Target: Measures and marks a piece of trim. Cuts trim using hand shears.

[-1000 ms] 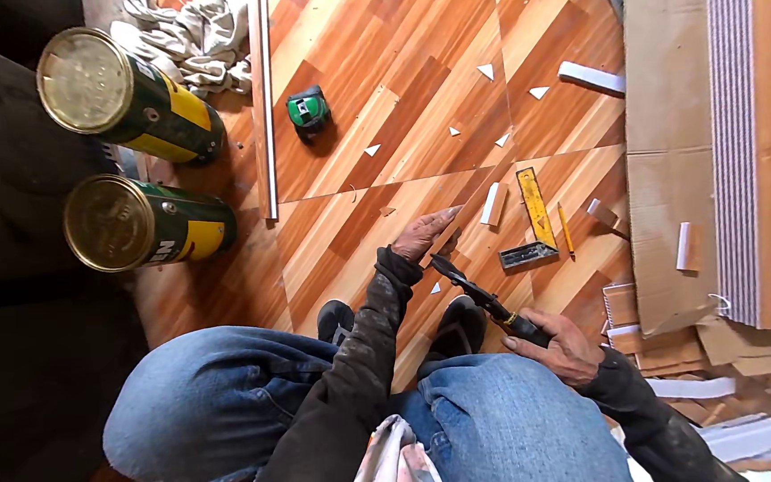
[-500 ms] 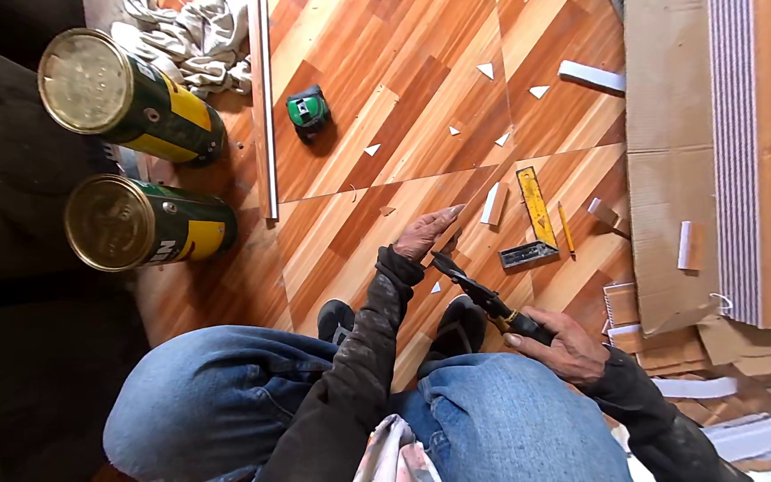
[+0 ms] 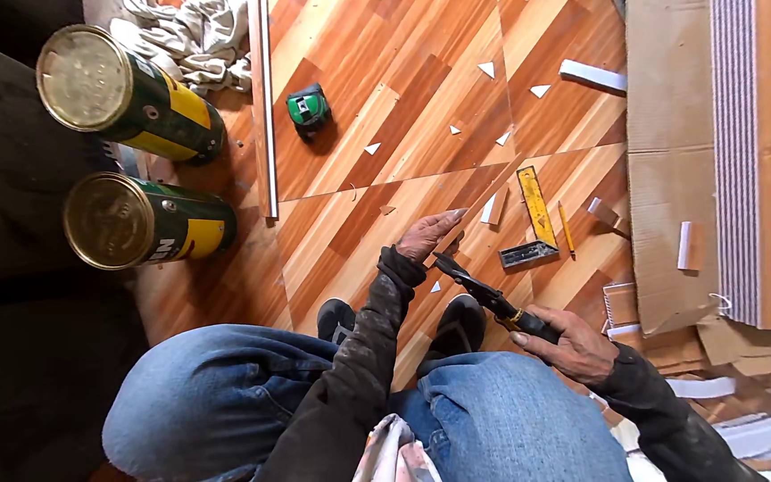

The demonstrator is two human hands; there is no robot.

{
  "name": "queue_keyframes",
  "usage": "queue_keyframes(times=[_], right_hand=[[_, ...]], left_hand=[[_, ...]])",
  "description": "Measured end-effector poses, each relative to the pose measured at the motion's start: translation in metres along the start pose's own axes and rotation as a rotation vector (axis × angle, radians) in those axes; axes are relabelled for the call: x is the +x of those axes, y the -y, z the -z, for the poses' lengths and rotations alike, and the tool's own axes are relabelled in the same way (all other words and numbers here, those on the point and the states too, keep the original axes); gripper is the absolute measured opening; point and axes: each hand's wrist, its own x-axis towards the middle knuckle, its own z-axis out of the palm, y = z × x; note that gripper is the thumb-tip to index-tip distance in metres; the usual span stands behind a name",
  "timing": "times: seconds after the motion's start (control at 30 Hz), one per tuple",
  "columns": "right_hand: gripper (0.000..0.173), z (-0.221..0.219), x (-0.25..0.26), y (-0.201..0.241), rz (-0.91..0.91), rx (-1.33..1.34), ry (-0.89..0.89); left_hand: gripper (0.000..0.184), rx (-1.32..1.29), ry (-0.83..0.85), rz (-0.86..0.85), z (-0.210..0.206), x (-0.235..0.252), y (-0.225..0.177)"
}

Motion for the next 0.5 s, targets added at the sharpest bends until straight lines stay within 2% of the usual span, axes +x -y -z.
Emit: queue_keyframes(times=[0.17, 0.27, 0.33, 0.43, 0.5], right_hand=[[0.041, -0.002, -0.002, 0.006, -0.023, -0.112, -0.037], [0.049, -0.008, -0.003, 0.003, 0.035, -0.248, -0.120], [0.051, -0.008, -0.005, -0.002, 0.083, -0.295, -0.105], [0.051, -0.002, -0.013, -0.011, 0.095, -0.282, -0.060], [0.052, -0.002, -0.016, -0.022, 0.063, -0.250, -0.099]], left_hand=[[0.031, 0.030, -0.028, -0.008, -0.001, -0.001, 0.000], [0.027, -0.002, -0.084, 0.000, -0.004, -0.003, 0.001], [0.027, 0.001, -0.113, 0.017, -0.003, -0.002, 0.001], [0.030, 0.016, -0.161, -0.013, 0.006, 0.001, 0.000], [0.031, 0.019, -0.196, -0.064, 0.014, 0.004, 0.000]])
